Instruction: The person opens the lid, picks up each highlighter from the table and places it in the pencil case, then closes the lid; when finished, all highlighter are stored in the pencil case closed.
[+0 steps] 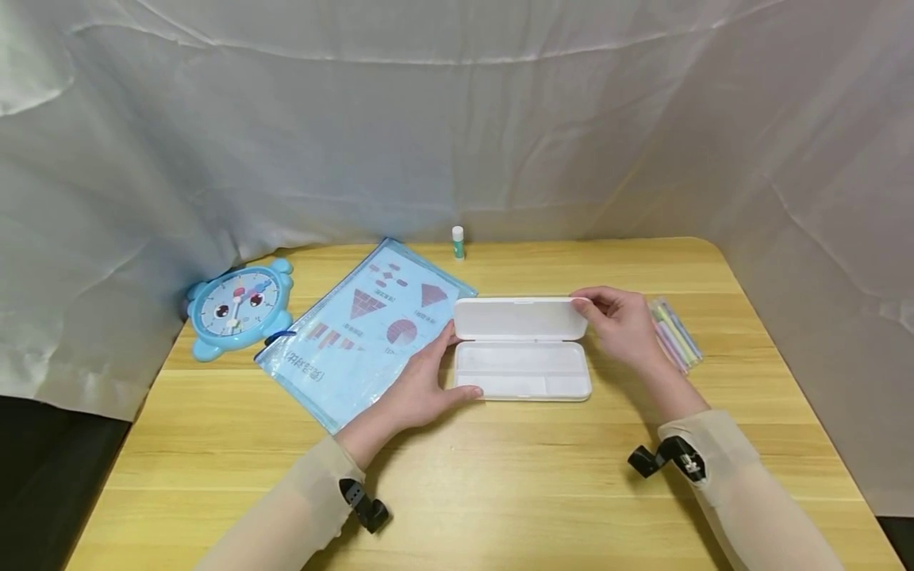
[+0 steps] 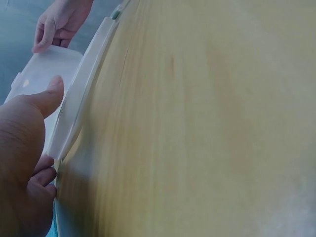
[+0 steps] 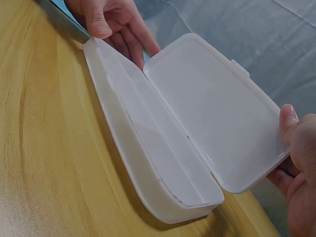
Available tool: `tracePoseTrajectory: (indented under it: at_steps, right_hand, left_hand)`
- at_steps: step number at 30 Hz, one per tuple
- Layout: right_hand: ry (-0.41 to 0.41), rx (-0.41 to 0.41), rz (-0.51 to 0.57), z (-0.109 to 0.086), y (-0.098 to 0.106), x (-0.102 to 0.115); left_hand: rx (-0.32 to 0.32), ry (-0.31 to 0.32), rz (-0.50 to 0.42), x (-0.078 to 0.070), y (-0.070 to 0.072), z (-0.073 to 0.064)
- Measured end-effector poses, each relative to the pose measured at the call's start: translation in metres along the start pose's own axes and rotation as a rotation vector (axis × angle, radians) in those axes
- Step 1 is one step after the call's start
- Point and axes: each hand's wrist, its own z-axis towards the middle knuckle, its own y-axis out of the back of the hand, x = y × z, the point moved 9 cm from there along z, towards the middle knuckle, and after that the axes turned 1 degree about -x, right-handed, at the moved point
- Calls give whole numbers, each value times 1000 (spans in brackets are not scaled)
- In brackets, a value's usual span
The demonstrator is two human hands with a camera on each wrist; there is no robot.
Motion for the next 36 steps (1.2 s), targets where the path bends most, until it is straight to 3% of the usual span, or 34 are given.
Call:
tracePoseTrajectory:
  at_steps: [19, 26, 32, 36]
  right_hand:
    - [-27, 4, -12, -1, 1, -3]
    - [-32, 5, -11, -5, 1, 22]
    - [-22, 2, -23, -2, 0, 4]
    - [-21, 7, -33, -1, 0, -4]
  left_hand:
    - [-38, 21, 110, 0, 7, -8]
    - [-30, -33, 198, -4, 7, -10]
    - [-17, -86, 285, -7, 4, -11]
    - [24, -89, 328, -8, 2, -10]
